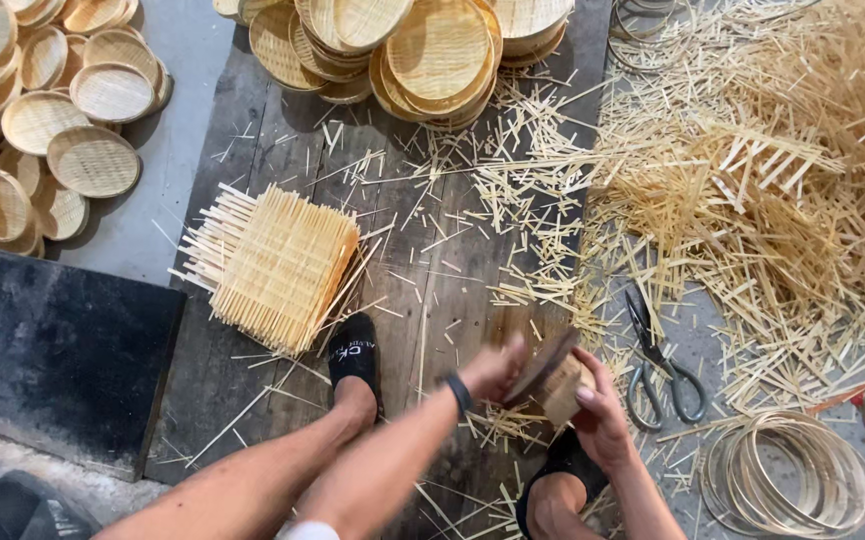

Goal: The person sits on the floor and trims excess bamboo strips off square woven bamboo sheets with scissors, cutting around a round wooden form to shape round basket lids. They then press a bamboo rim ring onto the trimmed woven sheet and set finished lids onto a large pile of completed lids.

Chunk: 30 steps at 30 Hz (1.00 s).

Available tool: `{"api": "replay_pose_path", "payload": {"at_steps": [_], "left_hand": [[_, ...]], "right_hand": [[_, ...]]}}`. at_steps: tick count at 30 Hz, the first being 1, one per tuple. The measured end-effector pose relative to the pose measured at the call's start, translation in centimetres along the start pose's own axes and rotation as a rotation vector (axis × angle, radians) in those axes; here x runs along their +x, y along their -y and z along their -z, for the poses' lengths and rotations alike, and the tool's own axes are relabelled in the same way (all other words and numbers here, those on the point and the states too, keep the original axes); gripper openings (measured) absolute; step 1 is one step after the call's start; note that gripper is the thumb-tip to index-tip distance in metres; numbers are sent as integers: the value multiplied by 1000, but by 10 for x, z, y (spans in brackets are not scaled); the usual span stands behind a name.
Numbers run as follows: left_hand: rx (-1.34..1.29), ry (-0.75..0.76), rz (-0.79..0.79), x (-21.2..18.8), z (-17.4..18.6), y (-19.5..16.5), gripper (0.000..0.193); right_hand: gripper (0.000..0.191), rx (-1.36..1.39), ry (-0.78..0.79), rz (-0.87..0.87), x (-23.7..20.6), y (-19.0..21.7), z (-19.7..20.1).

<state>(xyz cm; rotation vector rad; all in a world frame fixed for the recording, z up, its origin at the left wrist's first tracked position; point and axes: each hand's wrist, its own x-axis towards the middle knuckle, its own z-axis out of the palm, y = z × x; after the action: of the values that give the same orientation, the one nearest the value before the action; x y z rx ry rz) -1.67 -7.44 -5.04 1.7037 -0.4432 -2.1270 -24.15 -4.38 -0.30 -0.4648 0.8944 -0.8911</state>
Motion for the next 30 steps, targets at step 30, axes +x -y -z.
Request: {"api": "replay_pose_path", "payload": {"at_steps": [30], "left_hand": [[1024, -1150, -242, -136, 298, -48, 68]], "right_hand": [[35, -189, -216, -187, 15, -60, 48]]}}
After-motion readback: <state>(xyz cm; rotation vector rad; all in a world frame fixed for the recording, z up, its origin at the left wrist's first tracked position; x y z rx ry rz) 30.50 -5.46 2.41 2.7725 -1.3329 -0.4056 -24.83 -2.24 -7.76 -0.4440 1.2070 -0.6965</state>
